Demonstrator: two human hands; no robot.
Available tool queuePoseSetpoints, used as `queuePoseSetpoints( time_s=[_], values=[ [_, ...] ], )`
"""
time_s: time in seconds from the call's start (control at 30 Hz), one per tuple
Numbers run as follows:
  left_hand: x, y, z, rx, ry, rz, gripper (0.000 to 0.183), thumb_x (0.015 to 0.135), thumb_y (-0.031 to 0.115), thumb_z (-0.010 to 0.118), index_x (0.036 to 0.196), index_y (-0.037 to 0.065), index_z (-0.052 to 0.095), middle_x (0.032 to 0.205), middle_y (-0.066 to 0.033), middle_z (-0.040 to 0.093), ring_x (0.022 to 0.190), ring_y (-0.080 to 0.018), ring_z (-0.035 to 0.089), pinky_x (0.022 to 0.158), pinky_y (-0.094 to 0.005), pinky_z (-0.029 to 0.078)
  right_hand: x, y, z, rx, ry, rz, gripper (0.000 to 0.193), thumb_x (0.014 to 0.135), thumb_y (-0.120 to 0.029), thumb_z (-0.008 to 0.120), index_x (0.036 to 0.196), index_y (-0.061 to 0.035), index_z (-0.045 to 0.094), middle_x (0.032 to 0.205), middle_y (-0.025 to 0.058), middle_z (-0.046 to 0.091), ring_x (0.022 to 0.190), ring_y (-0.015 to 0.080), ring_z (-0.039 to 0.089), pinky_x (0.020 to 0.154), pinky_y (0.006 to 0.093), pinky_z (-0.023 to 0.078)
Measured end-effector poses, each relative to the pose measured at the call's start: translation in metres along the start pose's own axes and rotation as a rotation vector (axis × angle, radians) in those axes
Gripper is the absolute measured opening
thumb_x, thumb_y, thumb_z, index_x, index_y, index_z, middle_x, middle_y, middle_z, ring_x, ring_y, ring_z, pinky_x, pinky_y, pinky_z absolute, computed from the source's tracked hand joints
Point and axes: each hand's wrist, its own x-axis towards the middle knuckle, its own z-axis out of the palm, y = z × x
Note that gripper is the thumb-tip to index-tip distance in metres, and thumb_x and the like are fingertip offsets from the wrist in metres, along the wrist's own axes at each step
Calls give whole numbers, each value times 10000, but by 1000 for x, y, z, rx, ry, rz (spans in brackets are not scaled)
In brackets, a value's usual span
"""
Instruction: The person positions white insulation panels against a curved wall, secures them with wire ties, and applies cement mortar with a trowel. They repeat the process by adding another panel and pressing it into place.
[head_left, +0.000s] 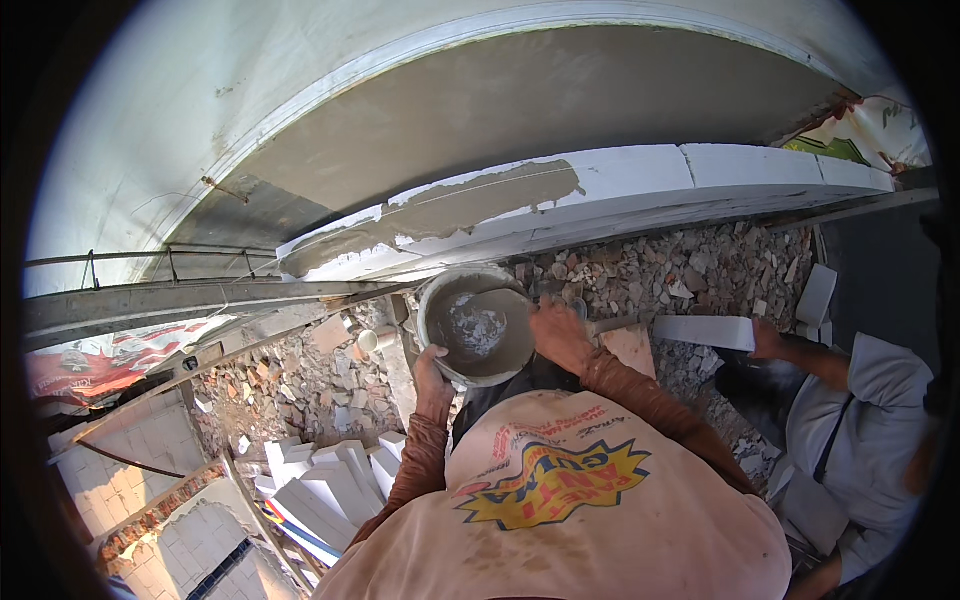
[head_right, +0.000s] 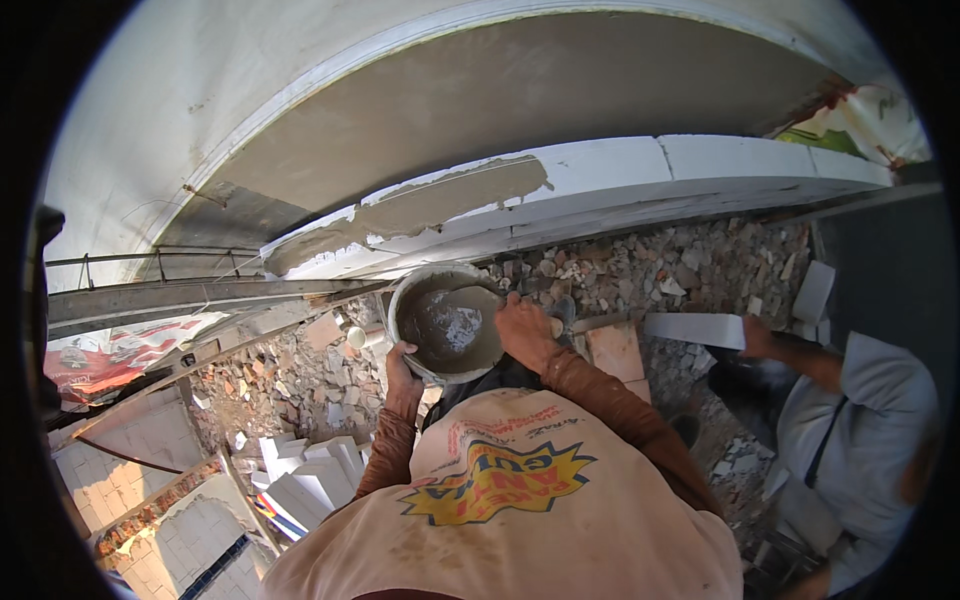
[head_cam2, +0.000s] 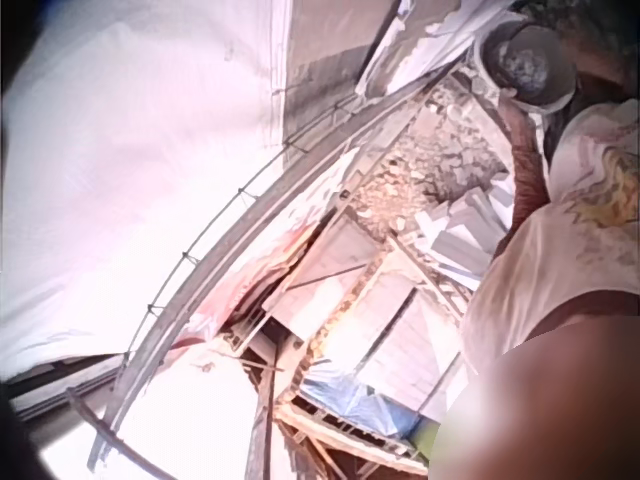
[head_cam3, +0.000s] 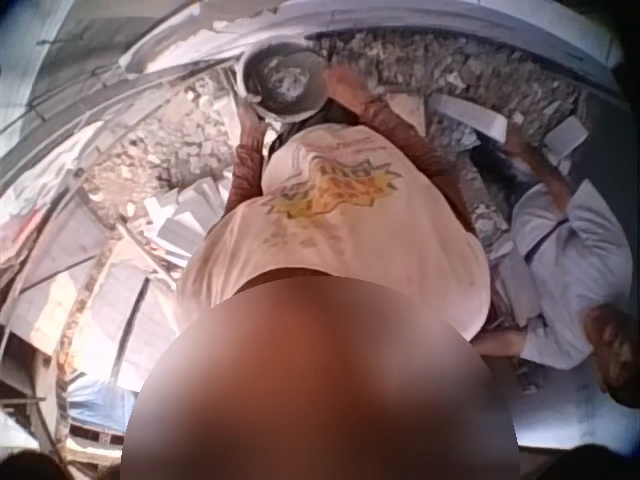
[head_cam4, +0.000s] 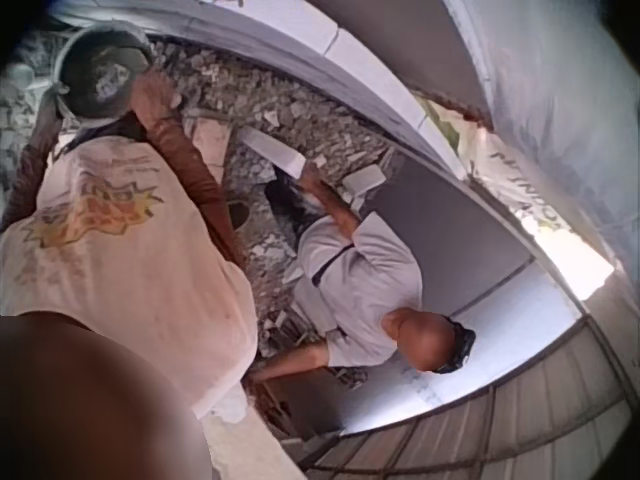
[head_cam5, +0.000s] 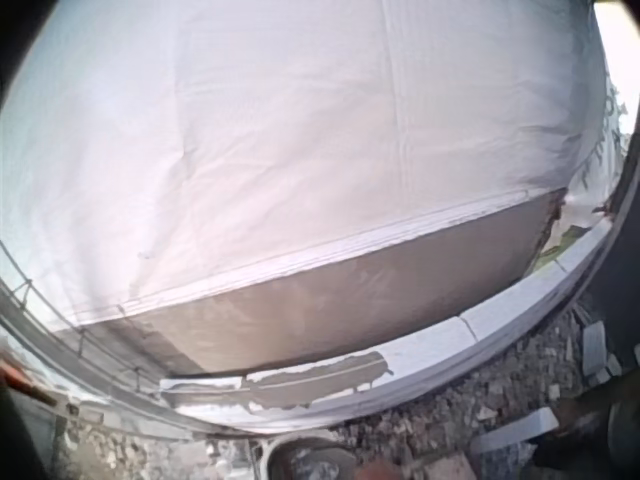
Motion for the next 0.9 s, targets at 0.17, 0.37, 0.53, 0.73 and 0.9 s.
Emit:
queuePoseSetpoints(
  time_s=[0.17,0.37,0.53,0.73,0.9],
  values=[
    [11,-31,46,221,50,-29,277,717,115,593,964,4,652,984,-114,699,883,-272,655,847,-379,542,-8,33,-4,114,-170,53,280,757,-113,658,985,44,701,903,270,678,871,360,697,781,451,563],
    [3,-54,81,135,21,-70,290,715,118,595,973,1,653,963,-101,704,862,-260,655,842,-362,537,-38,108,-68,644,-394,361,312,829,-171,635,1054,36,696,988,268,693,901,396,680,804,474,535],
    [-1,-69,100,104,16,-47,278,713,121,587,957,4,651,955,-102,703,863,-257,657,838,-356,536,-47,149,-140,700,-30,172,323,822,-166,670,1093,10,681,1022,215,672,930,388,656,781,452,522],
    [-11,-78,114,100,97,-33,228,712,107,577,913,14,632,938,-101,696,862,-252,657,836,-359,537,-4,194,-168,42,445,-22,437,740,-92,725,1158,-39,611,1047,145,566,966,362,609,802,456,513],
    [-24,-75,124,89,58,-41,237,748,85,570,956,-15,623,953,-122,674,856,-270,651,843,-376,550,-2,213,-141,-54,556,-15,431,741,-94,721,1155,-50,609,1056,144,557,951,358,603,771,470,517]
  ],
)
